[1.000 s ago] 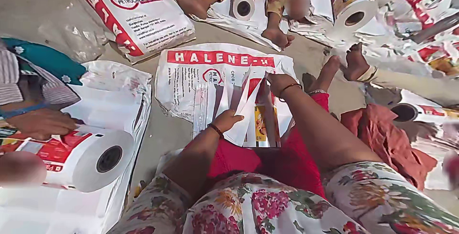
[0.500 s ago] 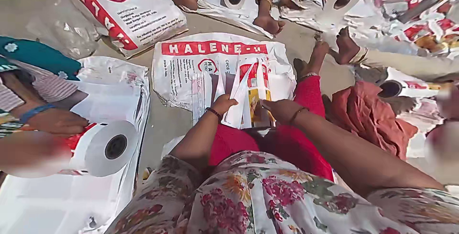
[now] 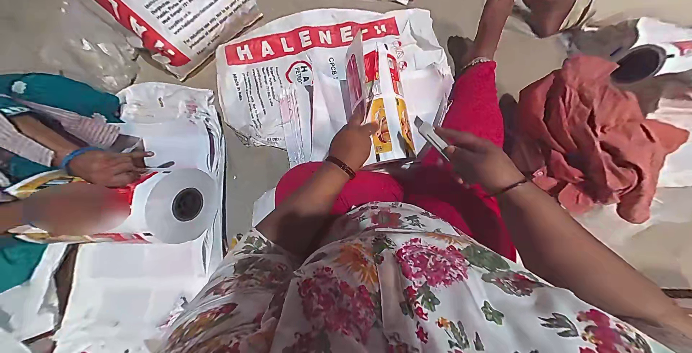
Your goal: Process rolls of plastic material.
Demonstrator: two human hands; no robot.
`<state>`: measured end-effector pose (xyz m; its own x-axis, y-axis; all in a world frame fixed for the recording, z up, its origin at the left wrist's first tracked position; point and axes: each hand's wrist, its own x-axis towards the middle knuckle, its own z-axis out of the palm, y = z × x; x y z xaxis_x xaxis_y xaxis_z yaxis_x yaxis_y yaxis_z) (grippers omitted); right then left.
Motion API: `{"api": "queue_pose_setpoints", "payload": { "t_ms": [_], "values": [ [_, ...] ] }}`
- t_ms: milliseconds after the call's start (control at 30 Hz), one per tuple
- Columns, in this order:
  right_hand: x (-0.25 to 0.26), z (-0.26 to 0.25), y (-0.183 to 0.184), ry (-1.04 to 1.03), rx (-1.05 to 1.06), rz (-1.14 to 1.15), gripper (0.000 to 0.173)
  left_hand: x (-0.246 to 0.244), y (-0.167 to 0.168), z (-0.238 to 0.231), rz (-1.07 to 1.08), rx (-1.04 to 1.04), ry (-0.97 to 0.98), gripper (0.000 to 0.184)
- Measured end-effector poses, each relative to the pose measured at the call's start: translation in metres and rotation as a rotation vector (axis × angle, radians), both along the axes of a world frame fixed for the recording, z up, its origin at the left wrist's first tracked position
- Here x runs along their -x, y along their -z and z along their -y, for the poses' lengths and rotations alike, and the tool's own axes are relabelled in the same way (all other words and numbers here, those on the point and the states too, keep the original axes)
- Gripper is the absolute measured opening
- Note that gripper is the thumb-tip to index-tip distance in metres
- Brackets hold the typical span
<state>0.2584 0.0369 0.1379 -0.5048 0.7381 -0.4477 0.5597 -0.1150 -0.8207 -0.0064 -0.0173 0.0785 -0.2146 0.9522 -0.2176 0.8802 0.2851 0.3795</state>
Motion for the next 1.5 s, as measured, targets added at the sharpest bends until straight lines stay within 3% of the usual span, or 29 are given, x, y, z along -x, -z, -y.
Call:
{"api": "queue_pose_setpoints", "payload": {
  "t_ms": [33, 67, 133, 200, 267, 467, 667, 733, 833, 967, 1067, 1200, 1367, 1500],
  "values": [
    [-0.001, -0.002, 0.012, 0.059, 0.023, -0.071, 0.045, -0.007, 0.001, -0.001, -0.036, 0.060, 0.016, 0.033],
    [-0.002, -0.003, 0.023, 0.116, 0.050, -0.138, 0.045, -0.013, 0.001, -0.004, -0.052, 0.128, 0.005, 0.035],
    [0.002, -0.005, 0.041, 0.212, 0.100, -0.219, 0.047, -0.020, -0.001, -0.009, -0.063, 0.217, -0.054, 0.055],
    [0.006, -0.008, 0.057, 0.252, 0.108, -0.271, 0.047, -0.027, -0.007, -0.017, -0.083, 0.287, -0.103, 0.086],
    [0.008, -0.012, 0.065, 0.247, 0.122, -0.297, 0.047, -0.036, -0.010, -0.025, -0.095, 0.338, -0.126, 0.097],
    [-0.003, -0.021, 0.071, 0.218, 0.154, -0.374, 0.047, -0.039, -0.012, -0.035, -0.074, 0.391, -0.131, 0.059],
    [-0.003, -0.026, 0.079, 0.179, 0.210, -0.463, 0.048, -0.057, -0.017, -0.038, -0.165, 0.361, -0.164, 0.051],
    [-0.002, -0.025, 0.081, 0.101, 0.105, -0.334, 0.047, -0.058, -0.016, -0.040, -0.182, 0.346, -0.164, 0.050],
    [-0.001, -0.013, 0.071, -0.203, -0.207, 0.045, 0.046, -0.043, -0.002, -0.041, -0.107, 0.291, -0.159, 0.049],
    [0.014, 0.012, 0.047, -0.454, -0.376, 0.331, 0.051, -0.034, -0.003, -0.041, -0.002, 0.300, -0.219, 0.055],
    [0.024, 0.017, 0.041, -0.481, -0.420, 0.406, 0.058, -0.039, -0.010, -0.047, -0.056, 0.341, -0.189, 0.066],
    [0.041, 0.021, 0.030, -0.535, -0.419, 0.485, 0.063, -0.037, -0.015, -0.053, -0.047, 0.363, -0.114, 0.049],
    [0.060, 0.048, -0.001, -0.524, -0.403, 0.654, 0.069, -0.018, 0.007, -0.056, 0.002, 0.291, 0.016, 0.052],
    [0.075, 0.054, -0.003, -0.527, -0.403, 0.746, 0.075, -0.012, 0.011, -0.051, 0.049, 0.229, 0.026, 0.048]
  ]
}}
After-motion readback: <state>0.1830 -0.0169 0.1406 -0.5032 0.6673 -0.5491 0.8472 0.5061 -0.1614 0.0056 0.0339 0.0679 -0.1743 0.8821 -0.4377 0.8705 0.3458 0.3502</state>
